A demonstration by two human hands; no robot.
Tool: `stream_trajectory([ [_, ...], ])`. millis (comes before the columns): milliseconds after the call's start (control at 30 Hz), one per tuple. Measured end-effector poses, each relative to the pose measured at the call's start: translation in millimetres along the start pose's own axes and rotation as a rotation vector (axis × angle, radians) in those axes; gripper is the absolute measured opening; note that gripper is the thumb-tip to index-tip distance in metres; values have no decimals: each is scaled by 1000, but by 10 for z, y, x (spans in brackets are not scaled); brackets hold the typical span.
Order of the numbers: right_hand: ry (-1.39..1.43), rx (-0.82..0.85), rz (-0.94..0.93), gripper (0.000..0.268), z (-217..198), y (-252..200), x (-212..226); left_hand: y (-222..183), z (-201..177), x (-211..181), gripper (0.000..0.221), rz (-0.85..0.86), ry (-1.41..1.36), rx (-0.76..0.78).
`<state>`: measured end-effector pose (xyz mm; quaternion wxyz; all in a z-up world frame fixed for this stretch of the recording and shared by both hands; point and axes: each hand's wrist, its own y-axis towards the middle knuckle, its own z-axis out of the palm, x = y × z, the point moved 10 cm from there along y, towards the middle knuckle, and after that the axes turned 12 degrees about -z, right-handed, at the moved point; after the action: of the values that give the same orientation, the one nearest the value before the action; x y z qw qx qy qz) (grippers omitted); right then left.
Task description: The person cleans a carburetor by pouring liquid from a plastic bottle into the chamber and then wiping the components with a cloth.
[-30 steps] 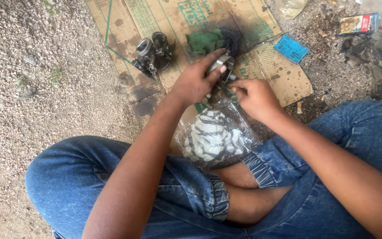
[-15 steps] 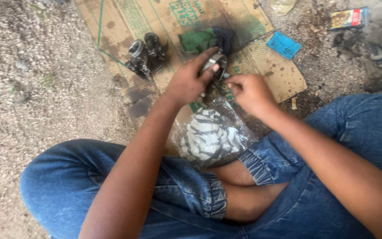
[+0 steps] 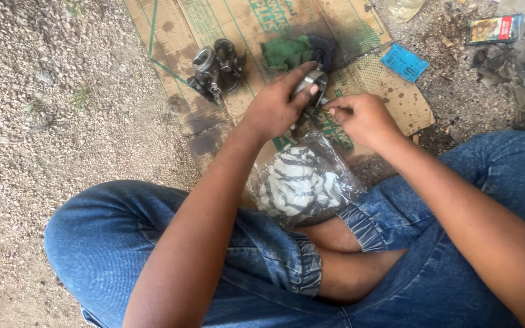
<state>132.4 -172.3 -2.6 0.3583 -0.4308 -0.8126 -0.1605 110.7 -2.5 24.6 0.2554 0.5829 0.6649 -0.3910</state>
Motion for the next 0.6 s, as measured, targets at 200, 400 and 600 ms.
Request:
stream_trajectory([
  [200,9,16,-34,19,10,9,-62,2,3,3,55,33,-8,-19],
  [400,26,24,16,21,47,4,-138,-3,9,20,55,21,-18,-21],
  [600,-21,-7,-42,20,-23,19,-16,3,25,5,57,5,1,-10],
])
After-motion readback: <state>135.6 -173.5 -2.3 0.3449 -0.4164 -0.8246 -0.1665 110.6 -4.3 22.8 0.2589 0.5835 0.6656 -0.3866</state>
